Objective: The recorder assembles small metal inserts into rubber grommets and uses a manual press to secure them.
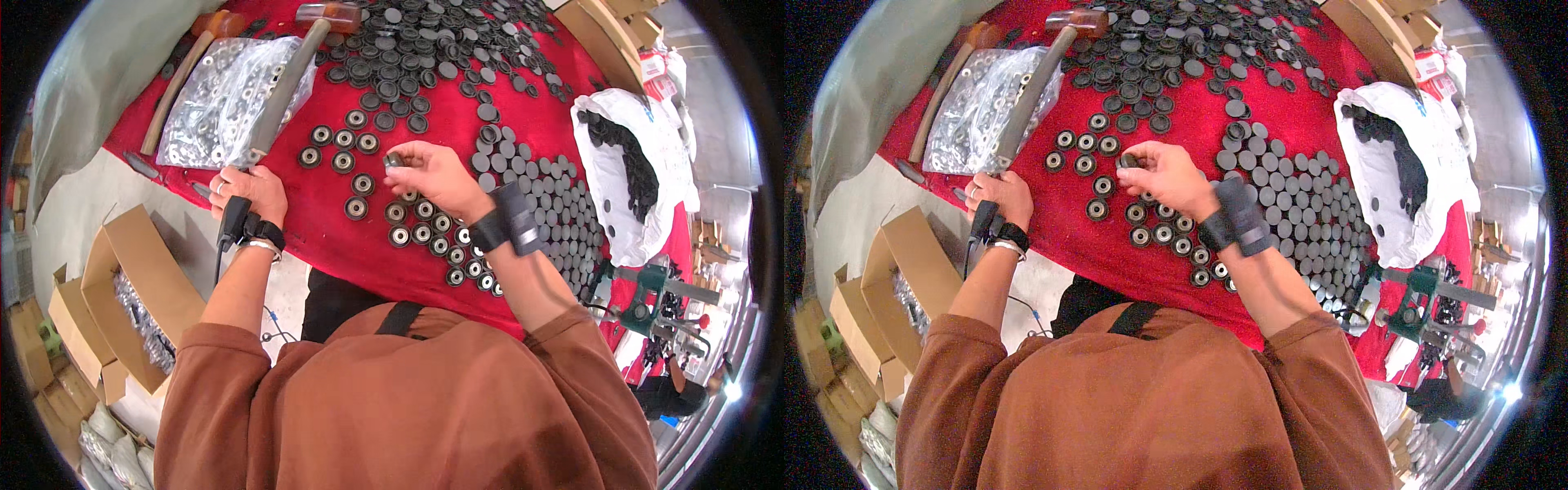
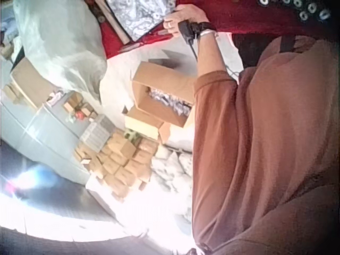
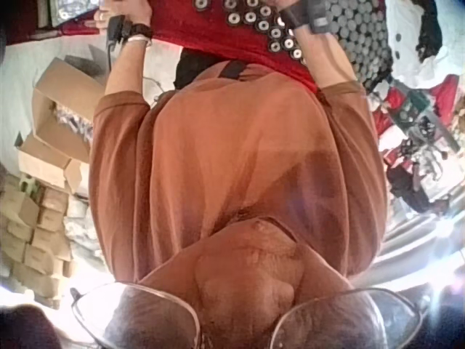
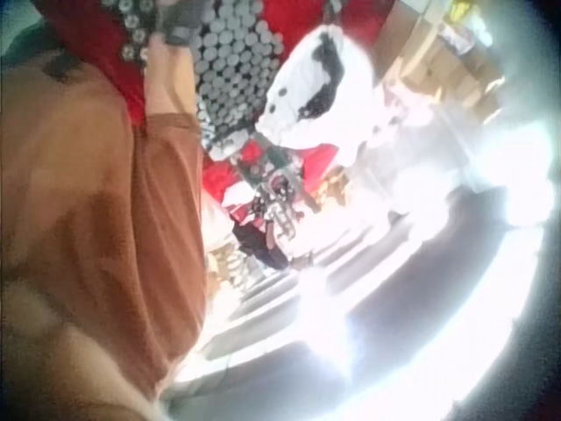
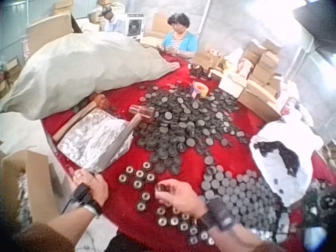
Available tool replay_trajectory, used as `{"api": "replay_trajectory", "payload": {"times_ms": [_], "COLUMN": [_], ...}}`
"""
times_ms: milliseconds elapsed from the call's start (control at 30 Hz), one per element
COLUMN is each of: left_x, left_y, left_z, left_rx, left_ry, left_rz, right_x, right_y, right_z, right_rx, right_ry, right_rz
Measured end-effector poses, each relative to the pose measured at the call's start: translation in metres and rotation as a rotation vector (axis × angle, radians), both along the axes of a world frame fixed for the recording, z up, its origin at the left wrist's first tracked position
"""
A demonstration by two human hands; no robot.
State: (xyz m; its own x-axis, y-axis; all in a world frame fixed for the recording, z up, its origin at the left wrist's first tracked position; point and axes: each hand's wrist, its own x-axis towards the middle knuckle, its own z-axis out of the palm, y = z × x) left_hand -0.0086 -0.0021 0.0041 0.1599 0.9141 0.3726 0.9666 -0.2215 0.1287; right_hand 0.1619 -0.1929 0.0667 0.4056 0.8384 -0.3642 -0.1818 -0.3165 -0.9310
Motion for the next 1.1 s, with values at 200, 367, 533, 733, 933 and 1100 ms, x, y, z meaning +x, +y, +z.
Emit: {"api": "replay_trajectory", "payload": {"times_ms": [200,367,533,733,933,1100], "left_x": [-0.008,-0.032,-0.010,0.009,0.006,0.009], "left_y": [0.002,-0.009,-0.069,-0.078,-0.088,-0.089], "left_z": [0.006,0.013,0.117,0.139,0.150,0.142], "left_rx": [-0.063,-0.105,-1.591,-1.917,-1.928,-1.894], "left_ry": [-0.074,-0.455,-1.044,-1.086,-1.010,-0.917], "left_rz": [-0.070,-0.456,-0.702,-0.700,-0.779,-0.926], "right_x": [-0.004,-0.023,-0.050,-0.066,-0.073,-0.084], "right_y": [-0.016,-0.020,-0.027,-0.040,-0.064,-0.068], "right_z": [0.028,0.053,0.080,0.109,0.103,0.103], "right_rx": [0.276,0.228,0.254,0.142,0.058,0.036], "right_ry": [0.932,0.466,-0.079,-0.811,0.212,0.194], "right_rz": [-0.219,-0.311,-0.300,-0.106,-0.428,-0.475]}}
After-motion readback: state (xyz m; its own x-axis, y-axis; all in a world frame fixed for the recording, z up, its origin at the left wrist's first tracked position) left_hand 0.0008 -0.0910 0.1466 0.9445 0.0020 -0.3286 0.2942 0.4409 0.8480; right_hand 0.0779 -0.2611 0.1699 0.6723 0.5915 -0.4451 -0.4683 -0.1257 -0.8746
